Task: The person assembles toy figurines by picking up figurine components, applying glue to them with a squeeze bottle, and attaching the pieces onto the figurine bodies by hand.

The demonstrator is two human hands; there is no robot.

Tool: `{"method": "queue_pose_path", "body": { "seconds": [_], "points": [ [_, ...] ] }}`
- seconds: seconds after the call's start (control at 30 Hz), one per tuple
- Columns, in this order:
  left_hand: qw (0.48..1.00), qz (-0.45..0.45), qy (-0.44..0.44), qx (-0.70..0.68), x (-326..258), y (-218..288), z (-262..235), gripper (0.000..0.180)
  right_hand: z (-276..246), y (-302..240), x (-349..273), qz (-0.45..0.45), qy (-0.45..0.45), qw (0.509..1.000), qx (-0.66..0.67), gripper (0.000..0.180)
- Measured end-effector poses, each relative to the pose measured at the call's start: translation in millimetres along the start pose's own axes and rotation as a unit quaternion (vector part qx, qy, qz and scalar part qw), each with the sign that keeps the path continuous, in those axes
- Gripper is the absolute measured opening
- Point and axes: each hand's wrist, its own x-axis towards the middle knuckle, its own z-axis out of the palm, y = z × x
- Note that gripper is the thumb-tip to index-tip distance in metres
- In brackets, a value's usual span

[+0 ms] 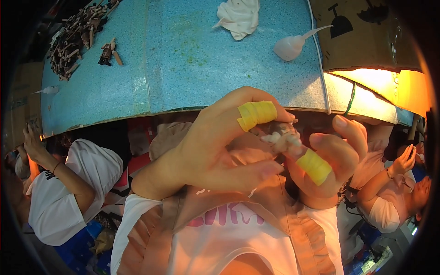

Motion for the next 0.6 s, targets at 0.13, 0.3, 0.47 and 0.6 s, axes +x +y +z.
{"method": "queue_pose_path", "body": {
  "seconds": [0.13, 0.3, 0.47, 0.6],
  "points": [
    [0.997, -0.035, 0.046, -0.057, -4, -1, 10, 0.039, 6, -5, 0, 0.092, 0.036, 0.980, 0.170, 0.021],
    [0.985, 0.109, 0.025, 0.131, 3, -9, 2, 0.037, -1, 3, 3, 0.179, -0.079, 0.929, 0.315, 0.019],
    [0.975, 0.122, 0.050, 0.179, 3, -10, 6, 0.035, 1, 3, 2, 0.194, -0.080, 0.918, 0.336, 0.021],
    [0.960, 0.142, 0.062, 0.234, 4, -16, 9, 0.037, -1, 1, 3, 0.210, -0.114, 0.930, 0.280, 0.020]
  ]
}}
